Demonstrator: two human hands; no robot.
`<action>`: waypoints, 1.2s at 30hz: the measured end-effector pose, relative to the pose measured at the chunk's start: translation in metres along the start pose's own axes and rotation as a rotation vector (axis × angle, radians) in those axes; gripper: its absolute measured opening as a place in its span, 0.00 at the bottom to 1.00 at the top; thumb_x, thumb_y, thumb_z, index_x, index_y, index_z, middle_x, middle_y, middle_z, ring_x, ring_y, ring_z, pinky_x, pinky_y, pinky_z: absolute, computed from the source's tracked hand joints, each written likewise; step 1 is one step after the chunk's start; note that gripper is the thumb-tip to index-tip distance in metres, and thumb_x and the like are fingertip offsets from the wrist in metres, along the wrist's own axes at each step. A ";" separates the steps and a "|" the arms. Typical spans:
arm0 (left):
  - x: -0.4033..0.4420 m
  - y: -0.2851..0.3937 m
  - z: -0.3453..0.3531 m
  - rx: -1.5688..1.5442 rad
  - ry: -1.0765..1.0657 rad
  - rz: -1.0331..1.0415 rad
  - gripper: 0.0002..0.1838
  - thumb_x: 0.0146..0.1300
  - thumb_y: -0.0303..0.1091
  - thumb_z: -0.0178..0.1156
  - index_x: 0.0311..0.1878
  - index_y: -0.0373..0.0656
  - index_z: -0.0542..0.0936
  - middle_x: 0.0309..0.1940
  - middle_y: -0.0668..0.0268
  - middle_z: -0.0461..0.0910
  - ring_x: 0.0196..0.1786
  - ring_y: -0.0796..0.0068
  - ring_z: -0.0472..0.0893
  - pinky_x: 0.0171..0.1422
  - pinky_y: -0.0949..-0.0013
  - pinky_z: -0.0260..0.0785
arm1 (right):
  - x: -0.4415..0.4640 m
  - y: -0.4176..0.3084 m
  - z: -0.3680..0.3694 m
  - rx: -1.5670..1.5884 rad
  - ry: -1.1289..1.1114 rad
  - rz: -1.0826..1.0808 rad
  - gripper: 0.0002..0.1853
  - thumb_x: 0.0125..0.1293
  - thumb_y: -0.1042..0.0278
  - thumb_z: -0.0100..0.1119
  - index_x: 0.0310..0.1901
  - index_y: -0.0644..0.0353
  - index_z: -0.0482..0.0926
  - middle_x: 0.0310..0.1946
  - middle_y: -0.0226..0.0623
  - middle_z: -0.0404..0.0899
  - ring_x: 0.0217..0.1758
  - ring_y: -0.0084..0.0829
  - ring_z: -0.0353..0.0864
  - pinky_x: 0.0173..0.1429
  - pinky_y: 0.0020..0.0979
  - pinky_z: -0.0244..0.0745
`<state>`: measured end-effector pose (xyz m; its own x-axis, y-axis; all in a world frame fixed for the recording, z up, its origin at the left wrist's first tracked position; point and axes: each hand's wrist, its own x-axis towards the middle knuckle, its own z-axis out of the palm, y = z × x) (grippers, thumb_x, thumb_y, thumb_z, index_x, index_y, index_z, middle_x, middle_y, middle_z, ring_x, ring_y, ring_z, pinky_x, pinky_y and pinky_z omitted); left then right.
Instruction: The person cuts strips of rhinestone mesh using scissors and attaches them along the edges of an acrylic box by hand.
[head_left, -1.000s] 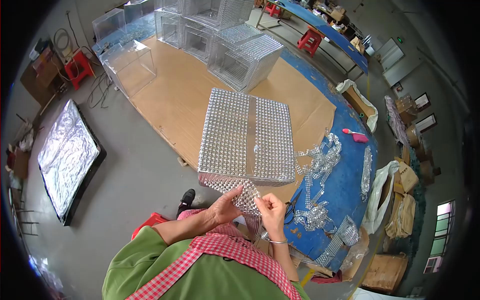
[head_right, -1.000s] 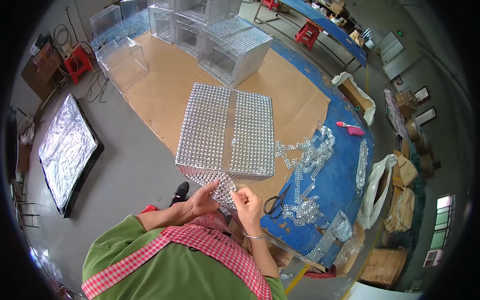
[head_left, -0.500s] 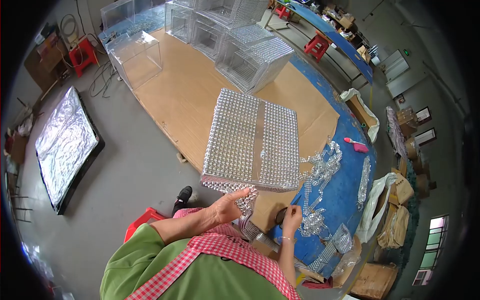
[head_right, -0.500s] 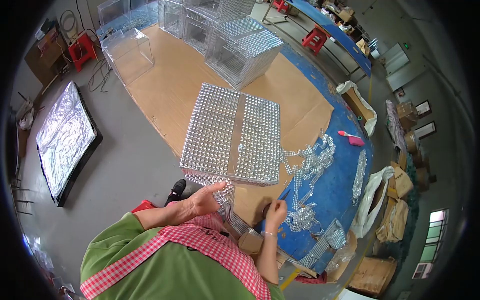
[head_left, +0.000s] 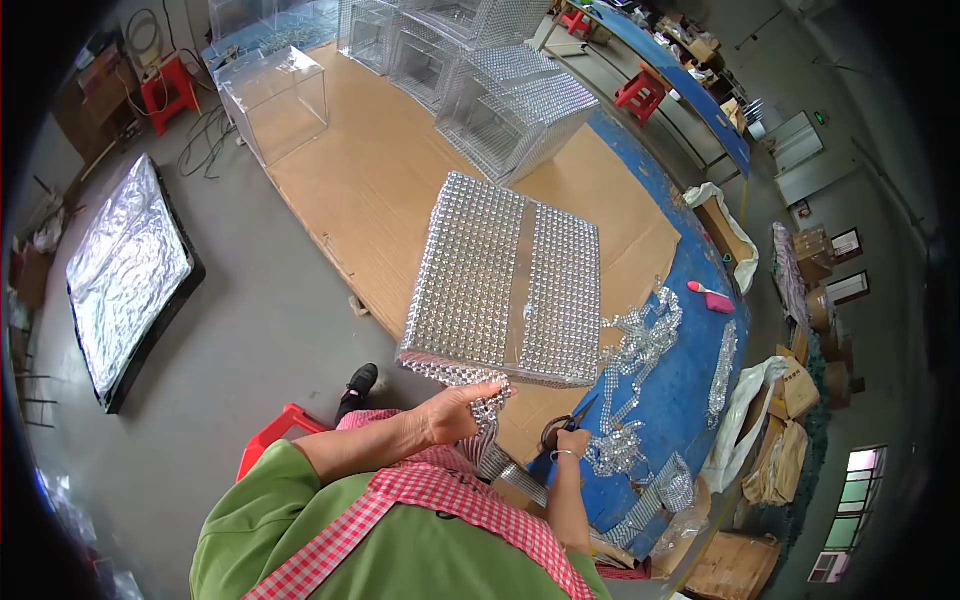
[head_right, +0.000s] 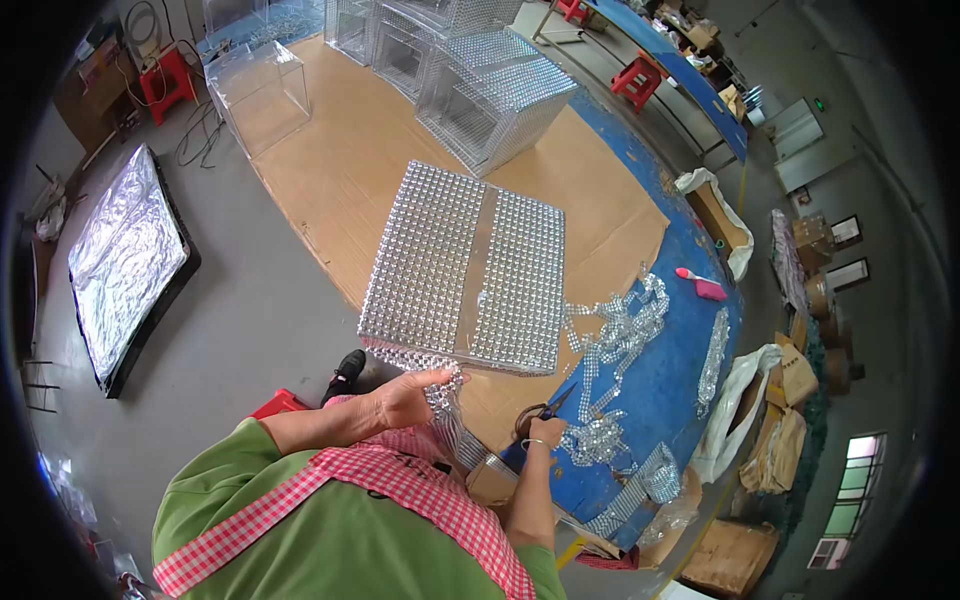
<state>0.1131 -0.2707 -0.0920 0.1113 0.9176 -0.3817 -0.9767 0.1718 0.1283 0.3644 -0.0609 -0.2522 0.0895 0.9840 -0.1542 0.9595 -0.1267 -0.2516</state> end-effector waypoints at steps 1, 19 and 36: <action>0.001 0.000 -0.002 -0.027 -0.004 -0.004 0.25 0.59 0.40 0.59 0.57 0.39 0.68 0.55 0.60 0.70 0.58 0.61 0.69 0.64 0.50 0.57 | 0.007 0.003 -0.001 0.081 -0.049 0.030 0.22 0.42 0.65 0.68 0.34 0.73 0.72 0.31 0.55 0.77 0.33 0.49 0.80 0.41 0.41 0.76; -0.011 0.006 0.009 -0.086 -0.037 -0.012 0.15 0.60 0.38 0.59 0.47 0.40 0.74 0.46 0.63 0.75 0.49 0.65 0.74 0.56 0.56 0.65 | -0.114 -0.094 -0.255 1.233 -0.568 -0.485 0.22 0.49 0.69 0.67 0.45 0.65 0.70 0.27 0.30 0.71 0.29 0.20 0.69 0.34 0.21 0.65; -0.001 -0.001 -0.007 -0.095 -0.031 0.048 0.18 0.58 0.34 0.60 0.51 0.40 0.72 0.47 0.62 0.76 0.52 0.66 0.74 0.59 0.57 0.63 | -0.107 -0.253 -0.324 -0.701 -0.840 -1.022 0.27 0.43 0.42 0.66 0.34 0.59 0.76 0.20 0.35 0.77 0.26 0.37 0.78 0.31 0.33 0.69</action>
<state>0.1124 -0.2744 -0.0981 0.0677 0.9348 -0.3487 -0.9939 0.0937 0.0582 0.1989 -0.0935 0.1375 -0.6233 0.2205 -0.7502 0.4635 0.8769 -0.1274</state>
